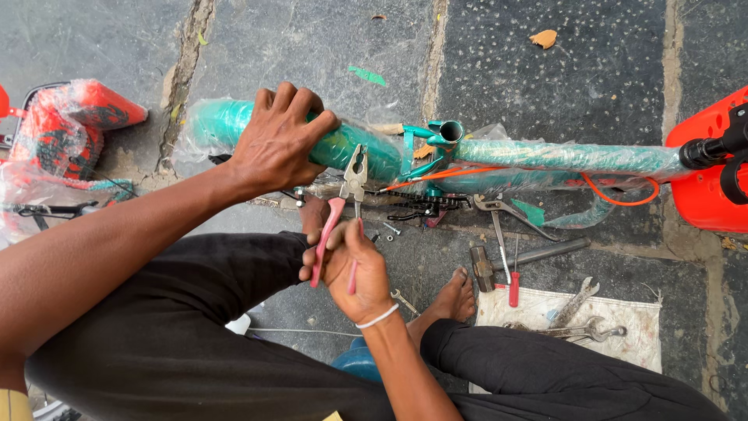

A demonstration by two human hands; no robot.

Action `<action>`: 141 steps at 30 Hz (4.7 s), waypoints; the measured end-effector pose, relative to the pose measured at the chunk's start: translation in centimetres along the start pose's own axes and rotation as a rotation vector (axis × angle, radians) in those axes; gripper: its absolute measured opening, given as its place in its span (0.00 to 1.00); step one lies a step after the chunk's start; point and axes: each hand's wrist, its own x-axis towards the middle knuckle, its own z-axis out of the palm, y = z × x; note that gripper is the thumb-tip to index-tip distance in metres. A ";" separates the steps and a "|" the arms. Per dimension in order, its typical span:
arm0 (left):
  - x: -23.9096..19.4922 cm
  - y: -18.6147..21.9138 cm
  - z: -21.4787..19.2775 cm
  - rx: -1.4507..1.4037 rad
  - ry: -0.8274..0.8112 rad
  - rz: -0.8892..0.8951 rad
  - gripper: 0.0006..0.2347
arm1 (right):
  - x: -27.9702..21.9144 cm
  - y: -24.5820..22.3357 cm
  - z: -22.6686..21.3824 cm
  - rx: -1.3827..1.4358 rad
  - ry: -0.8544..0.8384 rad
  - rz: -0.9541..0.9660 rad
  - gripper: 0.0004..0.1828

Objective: The person is repairing a bicycle while sitting on the ground. They use various tools, including pliers and a screwdriver, to adjust and tighten components on the bicycle frame and wheel.

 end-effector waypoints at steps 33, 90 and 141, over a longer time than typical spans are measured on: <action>-0.2 0.1 -0.5 -0.008 0.026 0.027 0.25 | -0.1 -0.1 -0.5 0.218 -0.408 -0.106 0.25; 2.8 -1.3 -2.2 -0.070 -0.212 0.090 0.28 | -0.3 -6.8 0.5 -1.665 0.536 -0.602 0.46; 10.6 4.6 3.3 0.077 -0.406 0.182 0.30 | -2.4 -15.7 -10.3 -1.783 0.820 -1.358 0.21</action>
